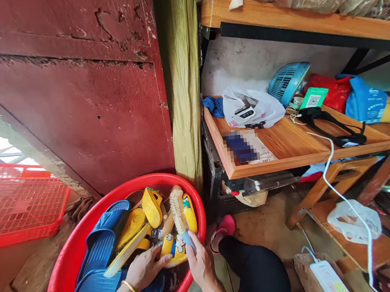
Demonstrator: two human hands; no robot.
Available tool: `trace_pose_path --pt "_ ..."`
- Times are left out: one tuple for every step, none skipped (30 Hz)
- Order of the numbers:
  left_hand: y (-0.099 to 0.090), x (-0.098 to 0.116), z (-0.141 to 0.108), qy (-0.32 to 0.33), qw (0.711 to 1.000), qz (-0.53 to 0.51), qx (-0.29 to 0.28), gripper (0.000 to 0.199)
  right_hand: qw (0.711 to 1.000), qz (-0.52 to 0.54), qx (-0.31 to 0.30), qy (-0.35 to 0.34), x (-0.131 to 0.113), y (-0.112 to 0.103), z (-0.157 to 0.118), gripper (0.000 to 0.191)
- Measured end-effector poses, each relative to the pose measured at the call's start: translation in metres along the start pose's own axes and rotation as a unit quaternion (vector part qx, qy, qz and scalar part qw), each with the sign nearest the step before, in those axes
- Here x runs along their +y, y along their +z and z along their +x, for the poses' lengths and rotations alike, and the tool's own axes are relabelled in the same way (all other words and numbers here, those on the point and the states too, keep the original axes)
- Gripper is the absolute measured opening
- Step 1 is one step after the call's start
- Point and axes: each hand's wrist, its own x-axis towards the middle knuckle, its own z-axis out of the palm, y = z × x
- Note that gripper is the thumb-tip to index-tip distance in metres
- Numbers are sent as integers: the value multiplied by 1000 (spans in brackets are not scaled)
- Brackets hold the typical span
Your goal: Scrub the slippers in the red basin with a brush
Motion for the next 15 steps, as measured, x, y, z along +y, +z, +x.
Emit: trace_pose_path --pt "-1 6 0 0 1000 26 -15 40 1000 -3 3 -4 1 0 0 50" --pt "-2 11 1 1 999 35 -25 40 1000 -4 6 -9 1 0 0 51" --pt "-4 14 2 3 999 30 -32 40 1000 -1 8 -14 1 0 -1 51" --pt "-6 17 4 6 999 18 -37 41 1000 6 9 -17 1 -1 -2 52" --pt "-9 18 5 11 999 1 -41 42 1000 14 12 -16 1 -2 -3 54" --pt "-12 18 6 20 999 -22 -43 44 1000 23 15 -10 1 -3 -3 56" --pt "-16 17 5 31 997 -52 -43 46 999 31 18 1 -1 -3 -4 58" --pt "-19 16 4 44 994 -92 -42 48 999 38 23 15 -2 -4 -5 60" --pt "-23 15 1 56 988 -136 -40 50 998 44 29 29 -5 -5 -5 63" --pt "-26 15 -1 66 981 -180 -36 51 997 49 36 41 -8 -5 -4 65" --pt "-31 16 -4 72 973 -218 -30 51 997 52 42 48 -12 -6 -3 66" --pt "-35 17 -7 73 967 -243 -22 51 996 52 46 50 -16 -7 -2 66" --pt "-41 19 -9 72 963 -258 -12 51 997 51 48 46 -20 -9 1 66" --pt "-47 23 -11 73 961 -266 -2 50 997 47 46 37 -25 -12 5 65" --pt "-53 26 -13 78 960 -270 9 48 998 42 43 26 -30 -14 10 64"
